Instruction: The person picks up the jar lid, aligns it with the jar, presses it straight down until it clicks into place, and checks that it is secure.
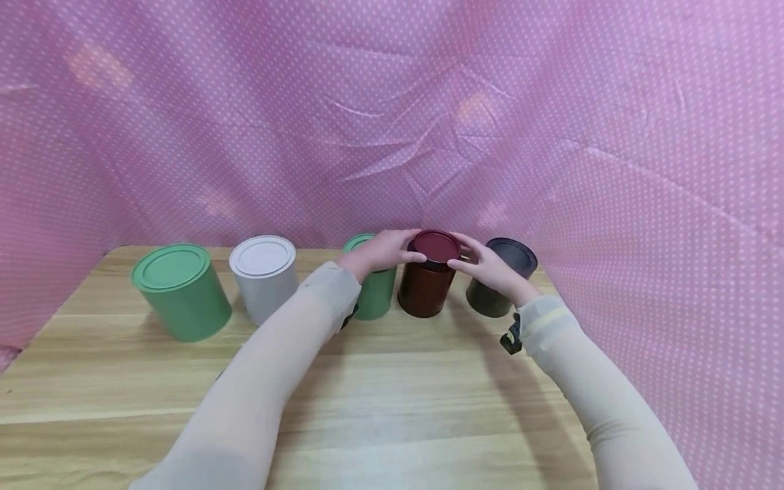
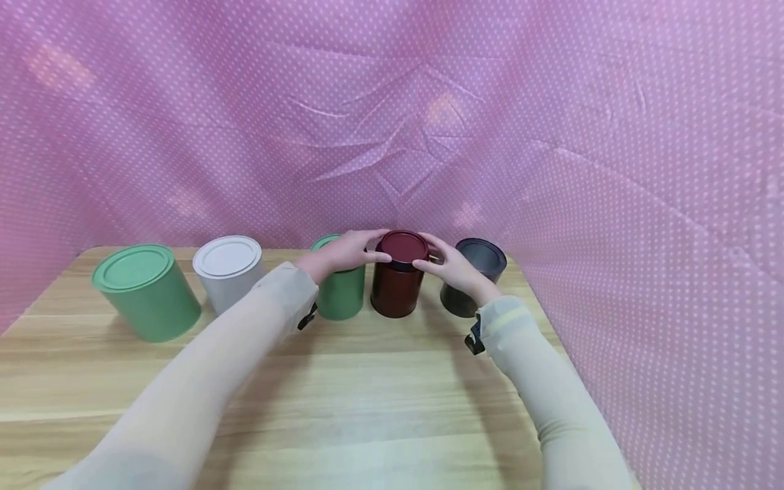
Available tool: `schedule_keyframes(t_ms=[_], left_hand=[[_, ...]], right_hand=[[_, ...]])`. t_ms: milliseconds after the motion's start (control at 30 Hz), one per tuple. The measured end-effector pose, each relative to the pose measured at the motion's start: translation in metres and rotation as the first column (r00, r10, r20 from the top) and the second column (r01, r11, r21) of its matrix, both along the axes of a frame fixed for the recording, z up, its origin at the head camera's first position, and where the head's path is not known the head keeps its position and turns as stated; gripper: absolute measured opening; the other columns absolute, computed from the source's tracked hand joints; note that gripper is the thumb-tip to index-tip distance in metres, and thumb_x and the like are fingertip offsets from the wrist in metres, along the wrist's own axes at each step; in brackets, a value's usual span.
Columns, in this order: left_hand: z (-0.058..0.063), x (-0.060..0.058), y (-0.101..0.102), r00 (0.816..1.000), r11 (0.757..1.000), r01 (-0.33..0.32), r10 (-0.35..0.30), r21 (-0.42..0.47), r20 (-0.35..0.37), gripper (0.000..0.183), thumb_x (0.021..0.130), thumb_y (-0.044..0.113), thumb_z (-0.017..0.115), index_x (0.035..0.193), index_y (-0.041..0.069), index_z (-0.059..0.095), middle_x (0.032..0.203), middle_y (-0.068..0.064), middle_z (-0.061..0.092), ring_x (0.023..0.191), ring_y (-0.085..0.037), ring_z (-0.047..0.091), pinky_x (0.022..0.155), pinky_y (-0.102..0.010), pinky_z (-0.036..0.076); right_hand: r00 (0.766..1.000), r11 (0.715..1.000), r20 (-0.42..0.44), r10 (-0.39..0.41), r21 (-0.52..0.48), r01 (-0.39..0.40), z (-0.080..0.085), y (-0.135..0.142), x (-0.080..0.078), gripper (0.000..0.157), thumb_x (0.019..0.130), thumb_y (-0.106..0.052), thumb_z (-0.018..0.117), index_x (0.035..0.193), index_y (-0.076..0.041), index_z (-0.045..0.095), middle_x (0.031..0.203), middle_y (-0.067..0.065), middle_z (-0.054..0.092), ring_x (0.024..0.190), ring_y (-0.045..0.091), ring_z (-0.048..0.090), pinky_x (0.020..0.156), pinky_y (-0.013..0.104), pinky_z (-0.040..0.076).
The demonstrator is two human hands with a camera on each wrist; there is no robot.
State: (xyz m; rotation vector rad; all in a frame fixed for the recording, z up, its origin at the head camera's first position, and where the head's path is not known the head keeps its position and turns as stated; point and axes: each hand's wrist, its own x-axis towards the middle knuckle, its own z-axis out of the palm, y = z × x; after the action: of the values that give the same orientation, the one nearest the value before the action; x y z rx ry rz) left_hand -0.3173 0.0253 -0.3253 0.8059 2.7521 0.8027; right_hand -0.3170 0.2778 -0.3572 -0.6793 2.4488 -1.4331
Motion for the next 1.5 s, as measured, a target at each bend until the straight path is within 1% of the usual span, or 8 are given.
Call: schedule_keyframes(t_ms=[333,467,533,633,867,1033,1267,1500], left_hand=[[-0.002,-0.001,0.001,0.999,1.000,-0.021,0.021,-0.020,0.026,0.070,0.095,0.045,0.058,0.152,0.012,0.032,0.149,-0.010,0.045,0.139,-0.024,0.041,0.116,-0.038,0.033],[-0.002,-0.002,0.002,1.000,1.000,-0.020,0.020,-0.019,0.011,0.068,0.095,0.043,0.058,0.150,0.010,0.035,0.147,-0.011,0.047,0.138,-0.024,0.043,0.115,-0.037,0.034],[-0.001,-0.003,0.003,1.000,0.999,-0.021,0.021,-0.033,0.006,0.067,0.095,0.042,0.058,0.150,0.009,0.036,0.146,-0.011,0.048,0.137,-0.024,0.044,0.115,-0.038,0.034],[0.000,-0.003,0.004,1.000,0.997,-0.023,0.023,-0.068,-0.005,0.068,0.095,0.042,0.058,0.149,0.008,0.036,0.147,-0.012,0.047,0.138,-0.025,0.042,0.116,-0.038,0.033],[-0.002,-0.005,0.006,1.000,0.994,-0.023,0.020,-0.111,-0.022,0.069,0.095,0.044,0.058,0.149,0.005,0.036,0.148,-0.012,0.046,0.139,-0.026,0.041,0.117,-0.038,0.031],[-0.005,-0.007,0.006,0.999,0.994,-0.021,0.018,-0.103,-0.028,0.068,0.095,0.043,0.059,0.147,0.005,0.039,0.146,-0.012,0.048,0.137,-0.025,0.044,0.115,-0.038,0.033],[-0.006,-0.006,0.007,0.999,0.997,-0.023,0.021,-0.078,-0.031,0.062,0.095,0.041,0.060,0.143,0.005,0.047,0.143,-0.011,0.053,0.134,-0.025,0.047,0.113,-0.038,0.036],[-0.006,-0.007,0.005,0.999,0.998,-0.036,0.036,-0.049,0.002,0.056,0.094,0.039,0.062,0.137,0.005,0.053,0.137,-0.010,0.057,0.128,-0.024,0.052,0.109,-0.038,0.040]], right_hand=[[0.999,0.999,0.036,0.011,-0.036,-0.010,-0.004,-0.001,-0.006,0.064,0.097,-0.020,0.060,0.152,-0.013,0.029,0.149,0.017,0.041,0.140,0.031,0.037,0.113,0.051,0.033],[0.999,0.999,0.039,0.024,-0.047,-0.022,-0.003,-0.001,-0.008,0.062,0.097,-0.019,0.059,0.152,-0.012,0.029,0.148,0.017,0.042,0.140,0.030,0.037,0.114,0.050,0.033],[0.998,0.998,0.053,0.033,-0.052,-0.031,0.003,-0.003,-0.003,0.062,0.098,-0.016,0.057,0.152,-0.010,0.027,0.150,0.019,0.041,0.141,0.032,0.035,0.115,0.050,0.031],[0.997,0.998,0.065,0.040,-0.059,-0.036,0.002,-0.003,-0.004,0.063,0.098,-0.015,0.057,0.153,-0.010,0.026,0.152,0.018,0.038,0.143,0.031,0.031,0.116,0.050,0.029],[0.998,1.000,0.054,0.026,-0.014,-0.025,-0.009,0.002,-0.013,0.064,0.097,-0.022,0.059,0.152,-0.013,0.029,0.150,0.016,0.042,0.142,0.030,0.034,0.116,0.050,0.030],[0.998,1.000,0.051,0.021,0.009,-0.021,-0.011,0.003,-0.014,0.066,0.096,-0.024,0.061,0.153,-0.013,0.029,0.146,0.018,0.046,0.139,0.031,0.040,0.114,0.049,0.033],[0.998,1.000,0.063,0.027,-0.003,-0.027,-0.015,0.003,-0.015,0.064,0.096,-0.024,0.061,0.152,-0.012,0.030,0.148,0.016,0.044,0.140,0.032,0.038,0.114,0.050,0.032],[0.997,1.000,0.074,-0.011,0.025,0.009,-0.015,0.002,-0.017,0.066,0.095,-0.026,0.063,0.152,-0.014,0.031,0.149,0.016,0.043,0.141,0.031,0.037,0.116,0.050,0.029]])
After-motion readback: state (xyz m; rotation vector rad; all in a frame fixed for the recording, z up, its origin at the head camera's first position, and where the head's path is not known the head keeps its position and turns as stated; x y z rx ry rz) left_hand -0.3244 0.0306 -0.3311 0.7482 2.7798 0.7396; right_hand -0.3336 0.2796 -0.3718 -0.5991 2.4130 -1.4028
